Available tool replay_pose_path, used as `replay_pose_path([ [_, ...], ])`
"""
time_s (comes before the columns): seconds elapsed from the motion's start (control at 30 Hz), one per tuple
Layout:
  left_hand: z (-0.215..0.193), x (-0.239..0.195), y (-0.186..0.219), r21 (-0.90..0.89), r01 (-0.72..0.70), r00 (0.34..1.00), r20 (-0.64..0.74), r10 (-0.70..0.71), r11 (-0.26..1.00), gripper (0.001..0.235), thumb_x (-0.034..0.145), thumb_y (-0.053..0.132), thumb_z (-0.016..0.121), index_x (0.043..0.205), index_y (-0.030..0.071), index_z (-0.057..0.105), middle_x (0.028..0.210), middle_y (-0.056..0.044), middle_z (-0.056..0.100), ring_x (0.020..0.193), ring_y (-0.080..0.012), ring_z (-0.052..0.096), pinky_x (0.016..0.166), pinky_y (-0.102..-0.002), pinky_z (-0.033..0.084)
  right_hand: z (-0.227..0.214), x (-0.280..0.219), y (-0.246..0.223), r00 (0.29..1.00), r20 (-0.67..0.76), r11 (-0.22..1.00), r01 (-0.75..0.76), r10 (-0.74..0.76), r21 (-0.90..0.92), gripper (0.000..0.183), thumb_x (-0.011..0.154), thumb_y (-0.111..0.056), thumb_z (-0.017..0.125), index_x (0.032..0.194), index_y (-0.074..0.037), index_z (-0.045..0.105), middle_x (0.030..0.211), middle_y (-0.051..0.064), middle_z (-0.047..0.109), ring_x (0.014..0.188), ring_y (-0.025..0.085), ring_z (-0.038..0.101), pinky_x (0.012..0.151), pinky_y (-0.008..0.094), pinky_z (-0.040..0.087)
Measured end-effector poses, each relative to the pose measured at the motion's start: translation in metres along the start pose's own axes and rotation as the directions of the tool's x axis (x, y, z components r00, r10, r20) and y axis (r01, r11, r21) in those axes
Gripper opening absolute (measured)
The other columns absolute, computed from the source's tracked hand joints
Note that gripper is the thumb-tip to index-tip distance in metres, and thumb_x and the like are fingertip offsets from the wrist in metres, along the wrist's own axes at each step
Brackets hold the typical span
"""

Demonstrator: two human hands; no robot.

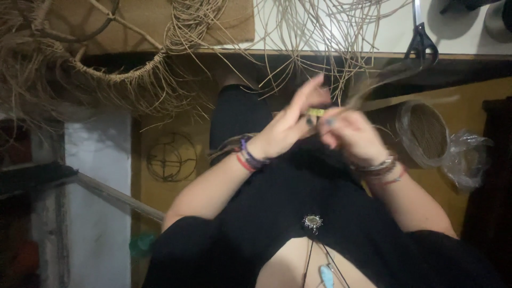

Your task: The person measures and cuts thin natural fibers using a tape measure and scissors. They repeatedly measure lengths against the tape, cut the fibers, and gather the cut pieces on their lap.

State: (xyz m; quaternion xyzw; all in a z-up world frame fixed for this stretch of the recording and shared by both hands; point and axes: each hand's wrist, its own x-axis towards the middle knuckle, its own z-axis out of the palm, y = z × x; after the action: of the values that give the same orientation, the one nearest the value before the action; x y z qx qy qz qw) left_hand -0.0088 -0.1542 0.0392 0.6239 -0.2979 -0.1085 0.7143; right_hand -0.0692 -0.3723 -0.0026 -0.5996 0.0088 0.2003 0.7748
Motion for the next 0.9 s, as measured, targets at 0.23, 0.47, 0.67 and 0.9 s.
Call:
replay_pose_path([
  [0.23,-0.08,-0.09,-0.018,0.534,0.409,0.832,0.114,-0.543,0.74,0.023,0.103,0.013,0.055,0.122,0.006,0.065,0.103,-0.02,0.077,0.094,-0.0393,0.075,0.078,-0.047,0.06,-0.064,-0.02,-0.055,0.367,-0.841,0.872,0.438,-0.397,-0.22,0.024,0.109,-0.026,0.055,0.095,-0.01,0.067,0.078,0.009,0.063,0.054,0.013,0.054,0.046,0.021,0.038],
  [0.47,-0.051,-0.065,-0.029,-0.703,0.293,0.885,-0.058,-0.463,0.648,0.022,0.113,0.02,0.034,0.098,0.008,0.046,0.073,0.011,0.021,0.05,-0.0006,0.025,0.041,-0.013,0.024,-0.043,-0.003,-0.011,0.37,-0.529,0.627,0.622,-0.764,-0.47,0.022,0.105,-0.021,0.052,0.101,-0.001,0.061,0.107,0.024,0.068,0.066,0.017,0.055,0.055,0.028,0.043],
  [0.67,0.031,0.039,0.035,-0.86,-0.043,0.96,-0.177,-0.219,0.509,0.028,0.114,0.031,0.034,0.097,0.01,0.045,0.078,0.015,0.015,0.054,0.0023,0.026,0.047,-0.012,0.024,0.021,-0.01,0.023,0.947,0.064,0.888,0.317,-0.314,-0.334,0.03,0.09,-0.032,0.073,0.088,-0.008,0.056,0.076,0.004,0.065,0.058,0.015,0.055,0.053,0.023,0.044],
  [0.9,0.045,0.041,0.049,-0.581,-0.082,0.983,-0.179,-0.029,0.81,0.03,0.113,0.03,0.04,0.101,0.006,0.052,0.083,-0.003,0.048,0.08,-0.0113,0.052,0.075,-0.022,0.043,0.075,-0.029,-0.075,0.872,-0.079,0.812,0.412,-0.483,-0.414,0.042,0.088,-0.006,0.078,0.068,-0.014,0.042,0.065,0.005,0.066,0.057,0.014,0.063,0.052,0.019,0.046],
])
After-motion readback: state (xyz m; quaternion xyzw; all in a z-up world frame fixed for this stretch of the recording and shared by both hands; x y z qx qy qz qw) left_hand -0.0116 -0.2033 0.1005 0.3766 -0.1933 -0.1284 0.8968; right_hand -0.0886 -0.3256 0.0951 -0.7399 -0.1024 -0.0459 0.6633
